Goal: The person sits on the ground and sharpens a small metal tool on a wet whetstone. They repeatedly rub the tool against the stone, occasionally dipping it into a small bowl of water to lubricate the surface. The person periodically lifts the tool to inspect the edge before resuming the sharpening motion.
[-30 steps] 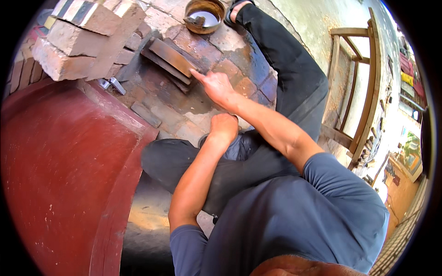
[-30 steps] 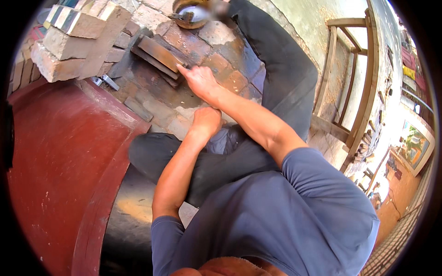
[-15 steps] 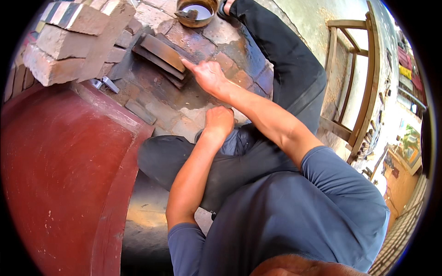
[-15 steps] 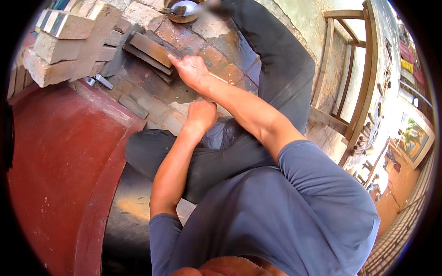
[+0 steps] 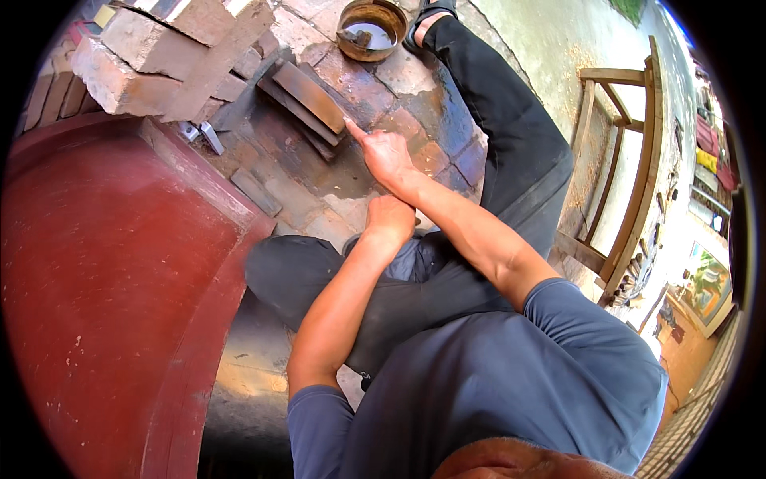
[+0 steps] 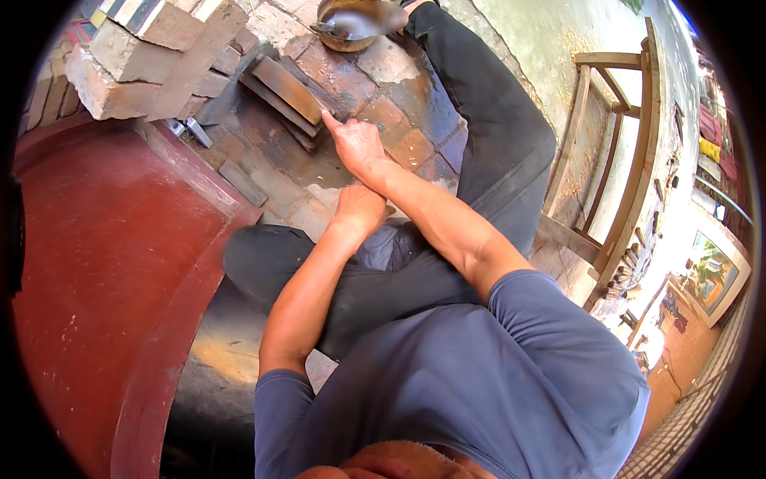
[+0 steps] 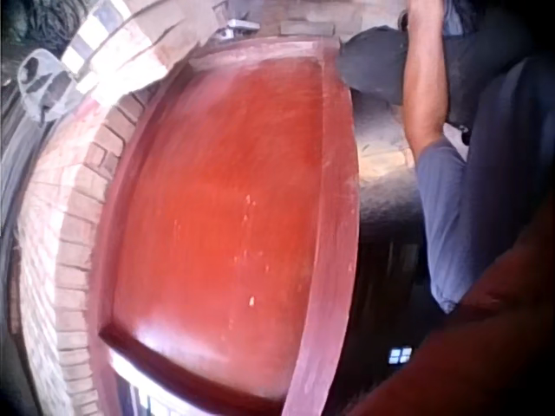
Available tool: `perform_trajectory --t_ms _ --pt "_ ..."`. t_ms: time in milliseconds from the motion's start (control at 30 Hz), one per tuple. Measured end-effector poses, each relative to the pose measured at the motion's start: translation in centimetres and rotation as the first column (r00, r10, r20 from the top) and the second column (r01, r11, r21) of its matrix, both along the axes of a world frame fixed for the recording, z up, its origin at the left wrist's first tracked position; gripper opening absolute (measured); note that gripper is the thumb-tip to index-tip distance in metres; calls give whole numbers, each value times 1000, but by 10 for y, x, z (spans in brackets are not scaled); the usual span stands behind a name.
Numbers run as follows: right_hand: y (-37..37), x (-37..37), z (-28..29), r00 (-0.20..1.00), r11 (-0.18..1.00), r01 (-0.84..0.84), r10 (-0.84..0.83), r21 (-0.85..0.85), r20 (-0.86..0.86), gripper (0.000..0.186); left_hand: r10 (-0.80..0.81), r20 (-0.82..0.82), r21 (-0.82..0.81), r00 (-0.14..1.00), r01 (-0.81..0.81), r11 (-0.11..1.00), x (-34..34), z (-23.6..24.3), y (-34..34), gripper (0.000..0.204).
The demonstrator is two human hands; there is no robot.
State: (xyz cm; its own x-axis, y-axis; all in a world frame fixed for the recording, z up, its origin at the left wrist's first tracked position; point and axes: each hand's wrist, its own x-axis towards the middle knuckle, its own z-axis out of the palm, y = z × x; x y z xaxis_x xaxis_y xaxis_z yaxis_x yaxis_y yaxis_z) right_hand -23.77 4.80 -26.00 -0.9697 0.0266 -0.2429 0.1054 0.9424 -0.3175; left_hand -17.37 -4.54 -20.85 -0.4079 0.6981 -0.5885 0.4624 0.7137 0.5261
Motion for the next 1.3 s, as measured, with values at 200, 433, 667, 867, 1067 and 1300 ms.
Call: perform_trajectory --t_ms 200,433,667,867,1067,1300 --pt "1 -17 0 999 997 -15 11 -75 -42 57 -24 31 18 999 23 1000 -2 -3 0 37" --pt "1 -21 6 999 999 -33 33 -40 1 59 -51 59 -31 997 53 998 2 -7 1 41" --pt "-1 -6 6 995 999 -26 27 -19 93 53 -49 44 -29 998 51 998 -1 -10 2 40" --pt "-2 -3 0 998 999 -34 34 -14 46 62 -9 84 -39 996 12 999 -2 -5 3 41" --pt "4 -23 3 995 994 -100 98 -53 -33 62 -55 9 29 998 55 998 -6 2 1 23" --pt "4 -3 4 996 997 -73 73 -5 55 60 -67 11 -39 998 68 997 2 -6 5 43"
